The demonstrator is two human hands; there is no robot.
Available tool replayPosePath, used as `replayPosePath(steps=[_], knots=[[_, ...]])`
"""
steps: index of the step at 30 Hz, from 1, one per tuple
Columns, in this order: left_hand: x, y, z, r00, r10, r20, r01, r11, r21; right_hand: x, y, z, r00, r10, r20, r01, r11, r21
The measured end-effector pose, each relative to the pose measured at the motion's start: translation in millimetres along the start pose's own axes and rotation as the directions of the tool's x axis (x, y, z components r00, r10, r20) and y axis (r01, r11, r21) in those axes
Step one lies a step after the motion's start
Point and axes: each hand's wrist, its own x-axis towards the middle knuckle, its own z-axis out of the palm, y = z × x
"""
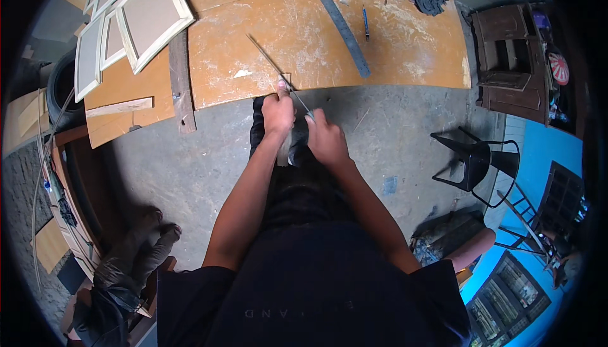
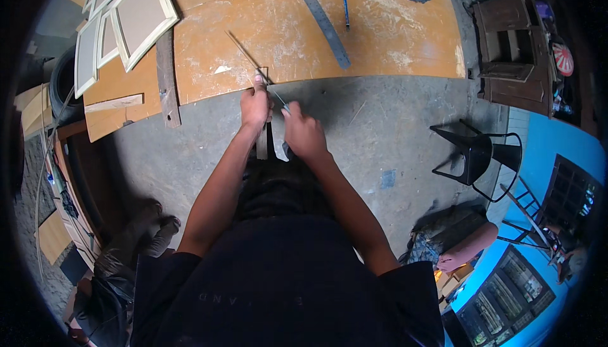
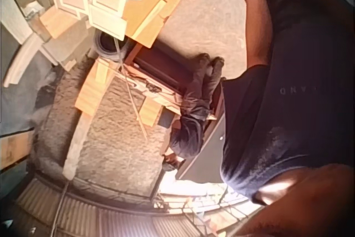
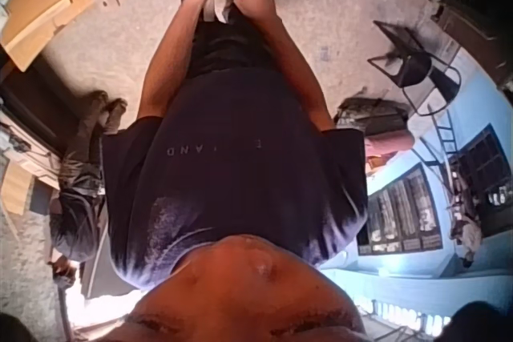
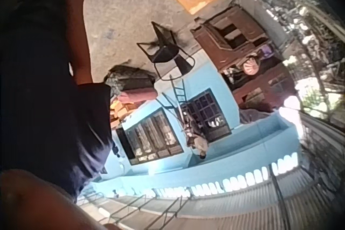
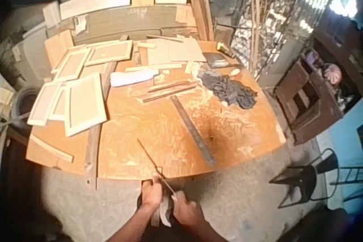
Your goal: Measure, cut, and assemble wooden frame pieces for a picture frame.
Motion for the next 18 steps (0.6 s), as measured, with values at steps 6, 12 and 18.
replayPosePath(steps=[6,12,18], knots=[[4,-6,0,1.000,0.026,-0.006,-0.026,1.000,0.017,-64,45,-6,1.000,0.010,0.018,-0.012,0.993,0.118],[9,-13,3,0.995,0.097,-0.006,-0.097,0.995,-0.017,-13,8,-2,1.000,-0.010,-0.026,0.011,1.000,0.024],[35,-35,6,0.980,0.185,-0.077,-0.180,0.981,0.072,5,4,18,0.998,0.013,-0.055,-0.011,0.999,0.039]])
